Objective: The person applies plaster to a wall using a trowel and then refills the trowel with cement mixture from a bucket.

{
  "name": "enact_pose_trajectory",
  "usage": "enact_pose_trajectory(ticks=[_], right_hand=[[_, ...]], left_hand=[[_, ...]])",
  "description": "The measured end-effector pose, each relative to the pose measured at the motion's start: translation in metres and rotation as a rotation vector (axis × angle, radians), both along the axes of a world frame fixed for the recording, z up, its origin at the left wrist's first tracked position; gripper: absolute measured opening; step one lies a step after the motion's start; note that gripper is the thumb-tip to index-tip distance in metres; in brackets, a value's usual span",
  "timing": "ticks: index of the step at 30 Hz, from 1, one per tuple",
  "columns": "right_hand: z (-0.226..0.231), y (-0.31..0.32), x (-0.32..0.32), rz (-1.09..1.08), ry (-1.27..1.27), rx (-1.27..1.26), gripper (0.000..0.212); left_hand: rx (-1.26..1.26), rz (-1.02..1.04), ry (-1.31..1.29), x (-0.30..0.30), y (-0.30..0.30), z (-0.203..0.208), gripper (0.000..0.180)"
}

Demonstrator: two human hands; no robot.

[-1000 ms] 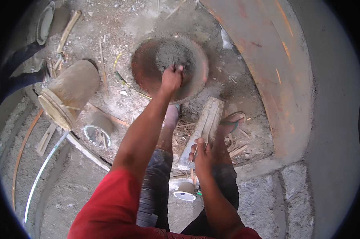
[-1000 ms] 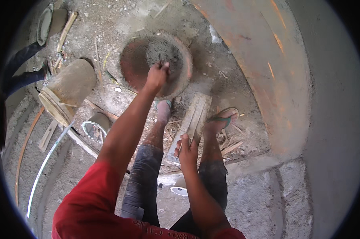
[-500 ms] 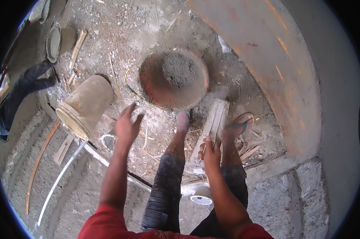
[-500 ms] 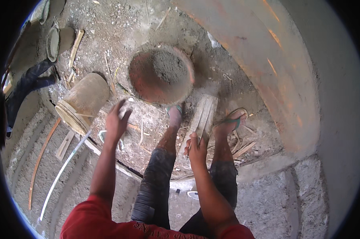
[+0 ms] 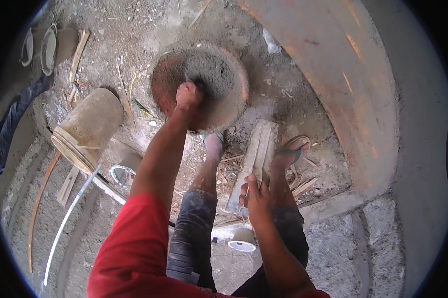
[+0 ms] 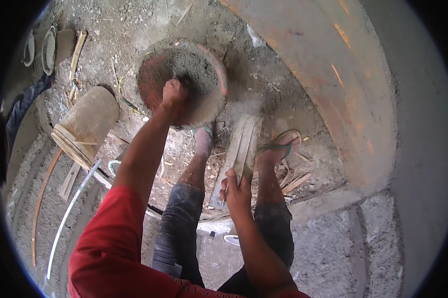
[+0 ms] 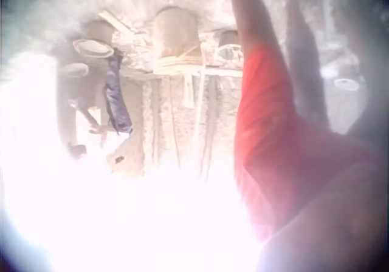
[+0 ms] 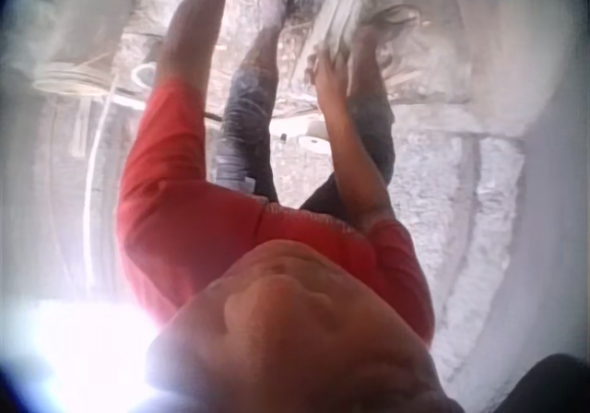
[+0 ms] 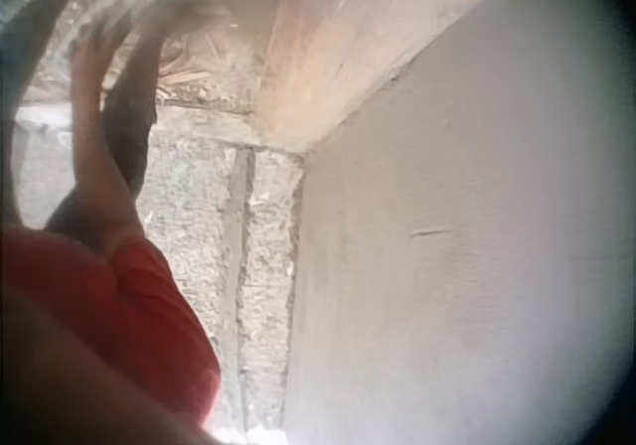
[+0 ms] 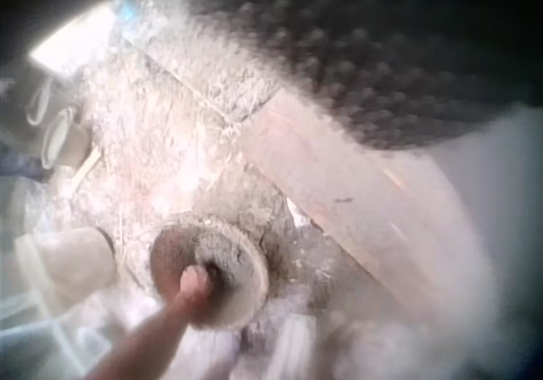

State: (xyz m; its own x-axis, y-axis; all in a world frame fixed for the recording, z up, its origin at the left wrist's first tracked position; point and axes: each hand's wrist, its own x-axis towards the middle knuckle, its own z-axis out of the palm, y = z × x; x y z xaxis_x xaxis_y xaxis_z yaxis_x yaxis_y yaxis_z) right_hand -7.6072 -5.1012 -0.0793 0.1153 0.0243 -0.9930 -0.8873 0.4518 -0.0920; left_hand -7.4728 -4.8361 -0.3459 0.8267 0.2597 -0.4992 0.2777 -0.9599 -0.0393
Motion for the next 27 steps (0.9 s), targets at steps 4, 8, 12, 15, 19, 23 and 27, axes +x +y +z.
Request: enact_pose_trajectory(ticks=[4, 8, 12, 15, 19, 23, 27], right_hand=[[-0.004, -0.005, 0.002, -0.001, -0.002, -0.014, 0.035], [-0.006, -0.009, 0.001, -0.072, 0.005, -0.026, 0.034], [-0.005, -0.007, 0.008, -0.035, -0.002, -0.026, 0.032], [-0.006, -0.006, 0.009, -0.004, 0.000, -0.047, 0.032], [-0.013, 0.000, 0.004, -0.014, 0.006, -0.021, 0.033], [-0.016, -0.002, 0.008, -0.028, -0.001, -0.026, 0.032], [-0.018, -0.001, 0.001, -0.014, -0.014, -0.045, 0.039]], left_hand=[[-0.262, -0.104, -0.010, 0.020, -0.012, 0.087, 0.031], [-0.084, -0.328, 0.570, -0.006, 0.014, 0.246, 0.015], [-0.326, -0.322, 0.527, -0.015, 0.044, 0.274, 0.025], [-0.376, -0.135, 0.135, 0.021, 0.013, 0.194, 0.031], [0.010, -0.137, 0.215, 0.076, -0.019, 0.071, 0.025], [-0.041, -0.235, 0.202, 0.062, -0.026, 0.053, 0.027], [-0.129, -0.238, 0.095, 0.007, -0.013, 0.154, 0.022]])
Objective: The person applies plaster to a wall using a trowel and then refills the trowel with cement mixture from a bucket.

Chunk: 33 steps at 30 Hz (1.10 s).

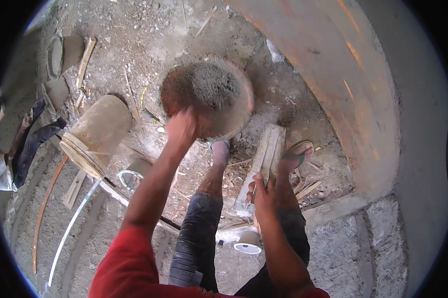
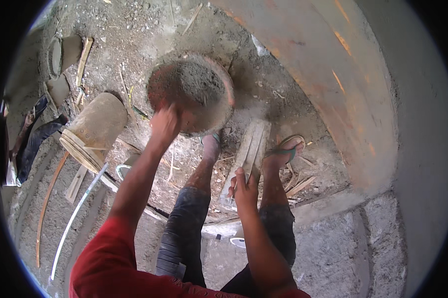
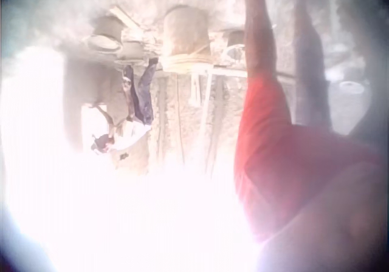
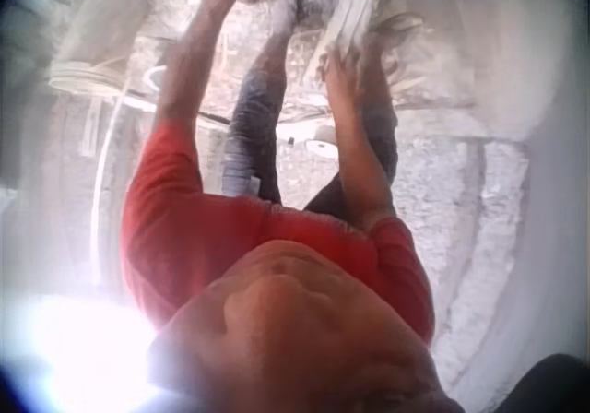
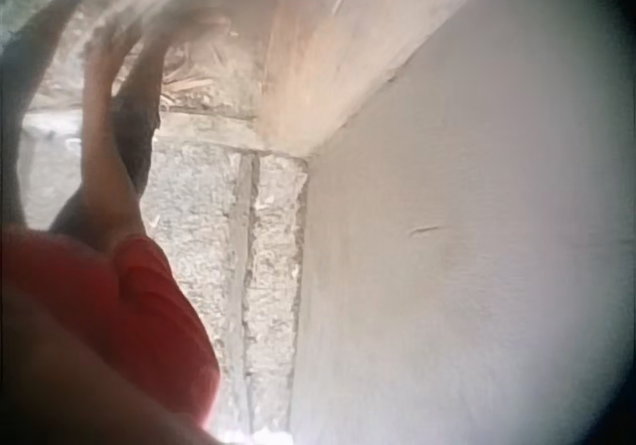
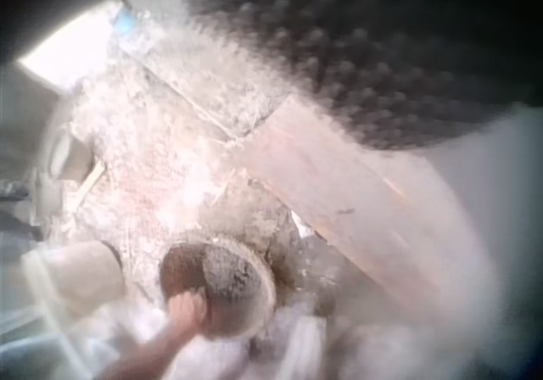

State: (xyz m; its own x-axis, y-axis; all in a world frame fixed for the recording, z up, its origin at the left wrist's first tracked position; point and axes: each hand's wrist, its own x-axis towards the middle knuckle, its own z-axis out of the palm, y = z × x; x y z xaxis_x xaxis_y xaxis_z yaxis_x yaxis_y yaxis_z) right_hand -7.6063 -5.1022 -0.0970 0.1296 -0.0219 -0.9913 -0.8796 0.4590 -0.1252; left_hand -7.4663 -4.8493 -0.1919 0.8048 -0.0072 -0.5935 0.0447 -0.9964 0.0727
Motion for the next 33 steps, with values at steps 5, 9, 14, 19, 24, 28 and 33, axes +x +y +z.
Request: enact_pose_trajectory(ticks=[5, 9, 14, 19, 24, 28, 33], right_hand=[[-0.002, 0.004, 0.002, 0.029, -0.001, -0.051, 0.038], [-0.004, 0.008, 0.010, 0.037, -0.027, -0.036, 0.036], [-0.005, 0.010, -0.003, 0.073, -0.023, -0.059, 0.030], [0.039, -0.022, -0.024, 0.130, -0.043, -0.314, 0.029], [0.120, -0.091, 0.013, 0.453, -0.175, -0.557, 0.030], [0.201, -0.124, 0.043, 0.691, -0.207, -0.717, 0.052], [0.251, -0.157, -0.016, 1.178, -0.072, -1.112, 0.063]], left_hand=[[0.379, 0.201, 0.353, -0.070, 0.084, 0.159, 0.021], [0.581, 0.181, 0.524, -0.107, 0.141, 0.171, 0.049], [-0.817, 1.464, 0.280, -0.066, 0.102, 0.037, 0.101], [-0.896, 1.726, -0.018, -0.001, 0.023, 0.012, 0.037], [-0.297, 1.120, -0.441, 0.007, 0.096, 0.014, 0.028], [-0.742, 0.838, -0.060, 0.018, 0.131, 0.080, 0.033], [-0.655, 0.492, -0.054, 0.104, 0.093, 0.249, 0.045]])
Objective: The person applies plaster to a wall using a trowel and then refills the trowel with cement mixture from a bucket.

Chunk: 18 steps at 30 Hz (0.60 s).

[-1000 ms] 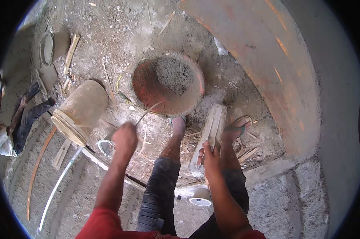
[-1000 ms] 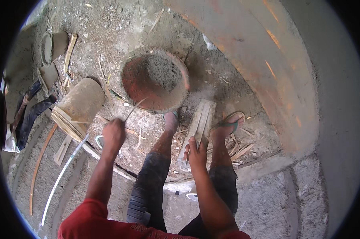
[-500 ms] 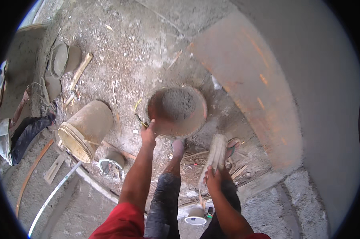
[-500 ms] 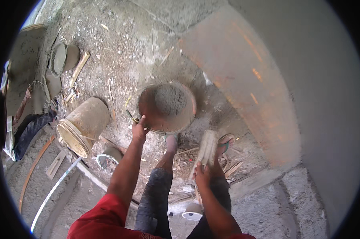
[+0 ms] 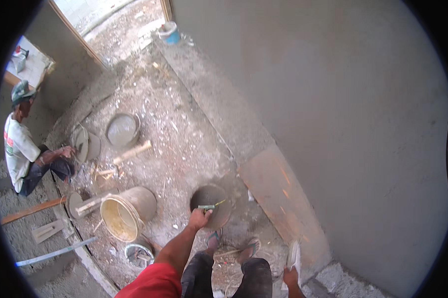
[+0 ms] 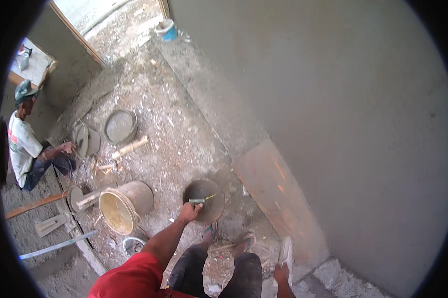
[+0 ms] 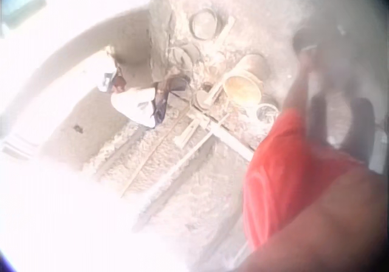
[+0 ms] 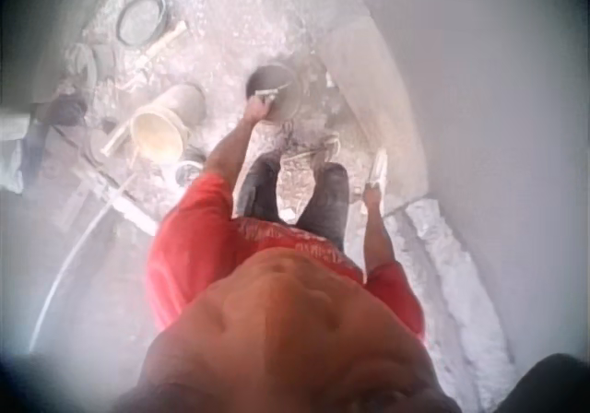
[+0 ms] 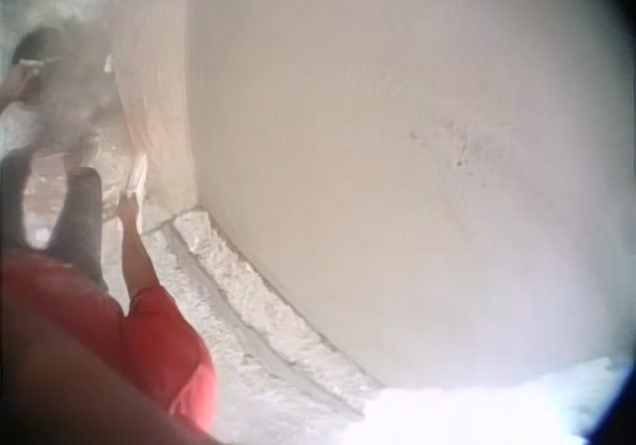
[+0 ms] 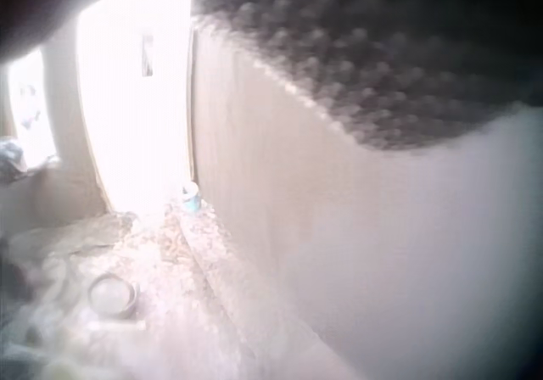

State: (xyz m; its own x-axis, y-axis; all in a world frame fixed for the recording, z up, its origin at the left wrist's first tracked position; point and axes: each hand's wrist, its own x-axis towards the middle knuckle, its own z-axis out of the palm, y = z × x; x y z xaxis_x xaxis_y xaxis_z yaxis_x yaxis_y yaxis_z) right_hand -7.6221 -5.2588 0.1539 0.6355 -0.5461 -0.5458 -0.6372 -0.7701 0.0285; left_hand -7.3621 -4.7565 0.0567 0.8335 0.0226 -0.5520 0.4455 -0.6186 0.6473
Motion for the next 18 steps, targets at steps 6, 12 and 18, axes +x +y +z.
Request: enact_pose_trajectory(ticks=[6, 12, 18], right_hand=[[0.023, 0.113, 0.024, 0.197, 0.272, 0.259, 0.060], [-0.140, 0.174, -0.025, 0.365, 0.647, 0.425, 0.048], [-0.117, 0.301, 0.275, 0.055, 0.295, 0.442, 0.070]], left_hand=[[0.263, 0.018, -0.045, 0.066, 0.105, 0.058, 0.049], [0.238, -0.110, 0.075, 0.176, 0.155, 0.095, 0.047], [0.015, -0.160, 0.104, 0.175, 0.245, 0.021, 0.075]])
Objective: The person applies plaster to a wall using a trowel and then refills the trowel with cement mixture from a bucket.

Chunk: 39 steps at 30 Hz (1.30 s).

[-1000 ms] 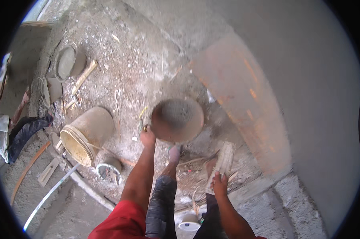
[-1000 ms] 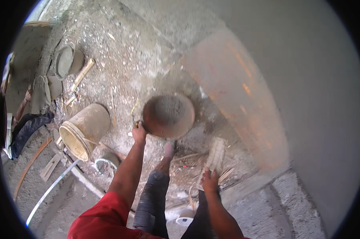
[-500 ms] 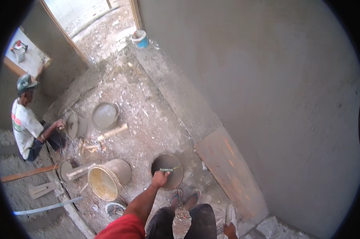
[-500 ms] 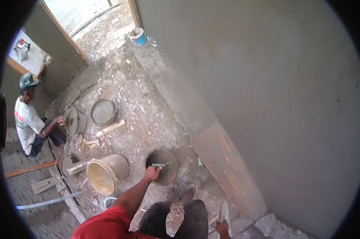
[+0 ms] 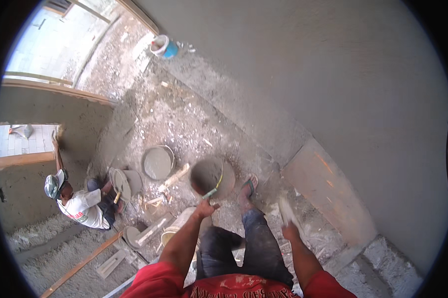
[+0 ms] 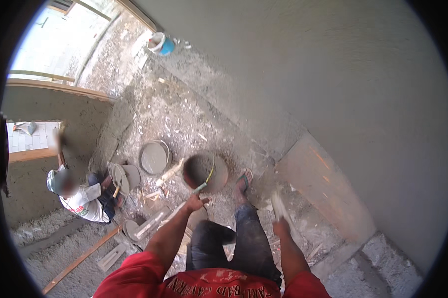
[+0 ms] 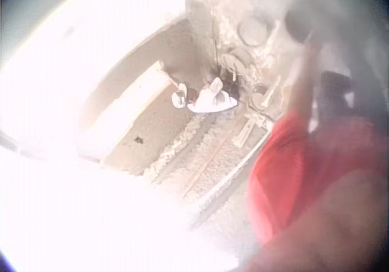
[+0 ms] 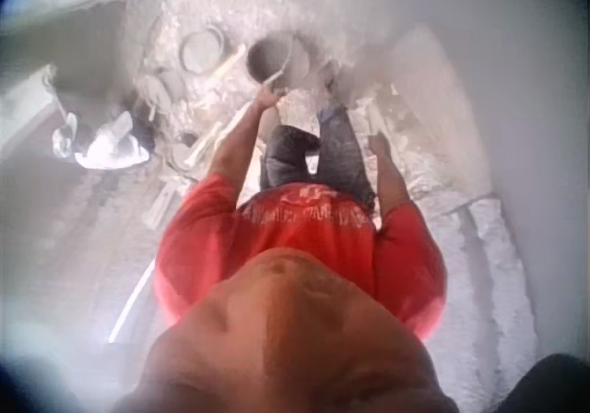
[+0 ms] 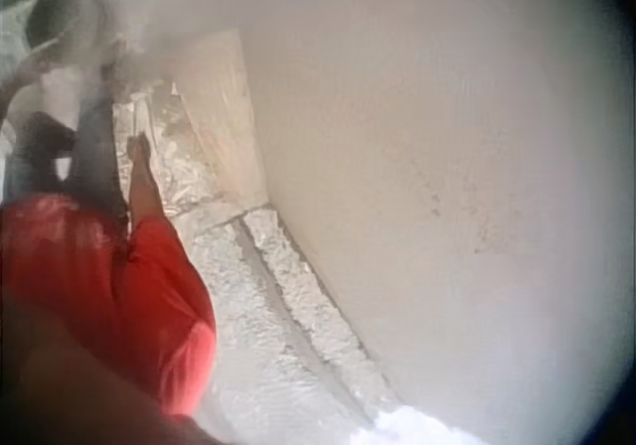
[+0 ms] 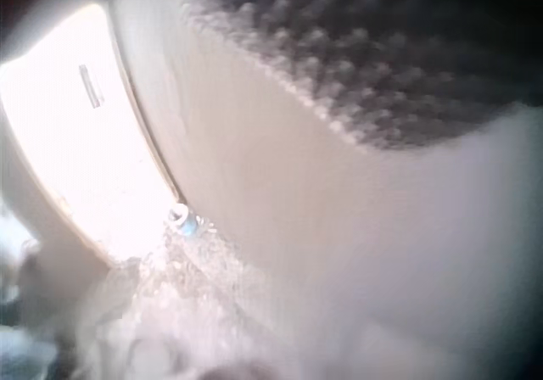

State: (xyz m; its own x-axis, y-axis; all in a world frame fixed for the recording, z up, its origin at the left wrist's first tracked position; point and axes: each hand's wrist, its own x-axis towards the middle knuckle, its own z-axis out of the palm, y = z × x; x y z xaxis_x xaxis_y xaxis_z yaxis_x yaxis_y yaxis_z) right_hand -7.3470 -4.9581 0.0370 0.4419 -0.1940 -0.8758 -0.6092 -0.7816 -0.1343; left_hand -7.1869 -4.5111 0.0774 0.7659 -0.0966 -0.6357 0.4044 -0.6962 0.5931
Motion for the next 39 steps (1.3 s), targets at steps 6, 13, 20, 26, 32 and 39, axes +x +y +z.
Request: enact_pose_trajectory(ticks=[6, 13, 20, 26, 32, 39], right_hand=[[0.081, 0.083, 0.183, -0.278, -0.234, 0.235, 0.074], [-0.010, 0.111, 0.195, -0.188, -0.378, 0.071, 0.058], [-0.137, 0.166, 0.287, -0.064, -0.389, 0.039, 0.058], [-0.267, 0.246, 0.415, 0.130, -0.440, 0.236, 0.053], [-0.334, 0.322, 0.520, 0.101, -0.616, 0.253, 0.053], [-0.356, 0.361, 0.565, 0.188, -0.726, 0.191, 0.052]], left_hand=[[0.056, -0.135, -0.042, 0.077, 0.024, -0.030, 0.081], [0.173, 0.487, 0.065, 0.133, 0.061, -0.118, 0.068], [0.574, 0.408, 0.185, 0.209, 0.169, -0.193, 0.075], [-0.006, 0.081, 0.200, 0.273, 0.186, -0.242, 0.070], [-0.006, -0.172, 0.531, 0.317, 0.179, -0.246, 0.058], [-0.010, 0.016, 0.537, 0.324, 0.204, -0.221, 0.063]])
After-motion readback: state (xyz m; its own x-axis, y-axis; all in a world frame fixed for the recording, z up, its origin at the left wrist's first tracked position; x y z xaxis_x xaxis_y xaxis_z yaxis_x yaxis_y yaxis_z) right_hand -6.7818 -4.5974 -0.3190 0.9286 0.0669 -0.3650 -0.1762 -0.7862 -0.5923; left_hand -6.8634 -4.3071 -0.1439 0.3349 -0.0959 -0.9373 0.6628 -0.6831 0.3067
